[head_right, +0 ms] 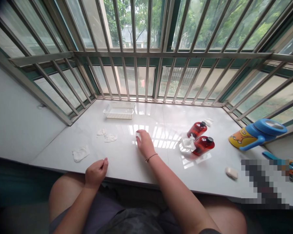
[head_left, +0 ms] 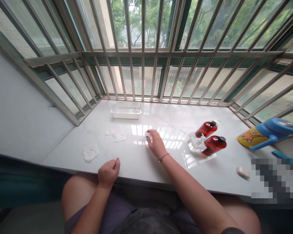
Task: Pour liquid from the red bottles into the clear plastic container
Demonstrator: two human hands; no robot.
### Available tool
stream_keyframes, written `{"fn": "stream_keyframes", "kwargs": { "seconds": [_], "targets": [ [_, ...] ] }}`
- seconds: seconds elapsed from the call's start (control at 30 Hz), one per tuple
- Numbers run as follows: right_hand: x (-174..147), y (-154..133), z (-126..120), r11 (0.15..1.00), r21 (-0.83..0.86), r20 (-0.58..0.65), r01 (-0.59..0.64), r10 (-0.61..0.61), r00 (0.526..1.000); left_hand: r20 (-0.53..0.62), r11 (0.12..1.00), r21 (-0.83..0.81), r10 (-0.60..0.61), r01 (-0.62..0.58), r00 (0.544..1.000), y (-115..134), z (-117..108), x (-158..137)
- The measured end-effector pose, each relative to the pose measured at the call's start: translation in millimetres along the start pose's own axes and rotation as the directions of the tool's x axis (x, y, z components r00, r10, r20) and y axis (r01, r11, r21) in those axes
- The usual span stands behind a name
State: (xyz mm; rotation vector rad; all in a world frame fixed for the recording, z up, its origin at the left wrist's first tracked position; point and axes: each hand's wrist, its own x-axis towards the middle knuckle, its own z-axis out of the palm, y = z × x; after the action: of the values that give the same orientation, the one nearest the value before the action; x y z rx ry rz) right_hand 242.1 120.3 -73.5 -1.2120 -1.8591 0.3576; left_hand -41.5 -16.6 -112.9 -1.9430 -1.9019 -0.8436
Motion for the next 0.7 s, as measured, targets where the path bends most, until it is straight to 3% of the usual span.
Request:
{"fn": "stream_keyframes", "kwargs": {
  "seconds": [0.2,0.3,0.37,0.5,0.6,0.7],
  "targets": [
    [-33,-74,39,0.975,0.117,0.183,0.19,-0.209,0.961,0.001,0.999,0.044,0.026,-0.026,1.0,1,1,1],
    [-37,-87,38,0.962,0.099,0.224,0.253,-0.269,0.937,0.028,0.999,0.047,0.016,-0.018,0.999,2,0,2],
    [-35,-87,24,0.956,0.056,0.235,0.286,-0.291,0.927,0.039,0.999,0.045,0.007,-0.008,0.999,2,-1,2],
    [-8,-58,-39,0.966,-0.132,0.167,0.224,-0.201,0.965,0.028,0.999,0.035,-0.008,0.007,1.0,2,-1,1],
    [30,-11,-112,0.941,-0.338,-0.004,0.02,-0.023,1.0,0.014,1.0,0.006,-0.019,0.019,1.0,1,1,1],
    [66,43,-188,0.852,-0.475,-0.183,-0.219,0.148,0.972,0.005,1.0,-0.012,-0.026,0.026,1.0,0,3,0]
  ]
}}
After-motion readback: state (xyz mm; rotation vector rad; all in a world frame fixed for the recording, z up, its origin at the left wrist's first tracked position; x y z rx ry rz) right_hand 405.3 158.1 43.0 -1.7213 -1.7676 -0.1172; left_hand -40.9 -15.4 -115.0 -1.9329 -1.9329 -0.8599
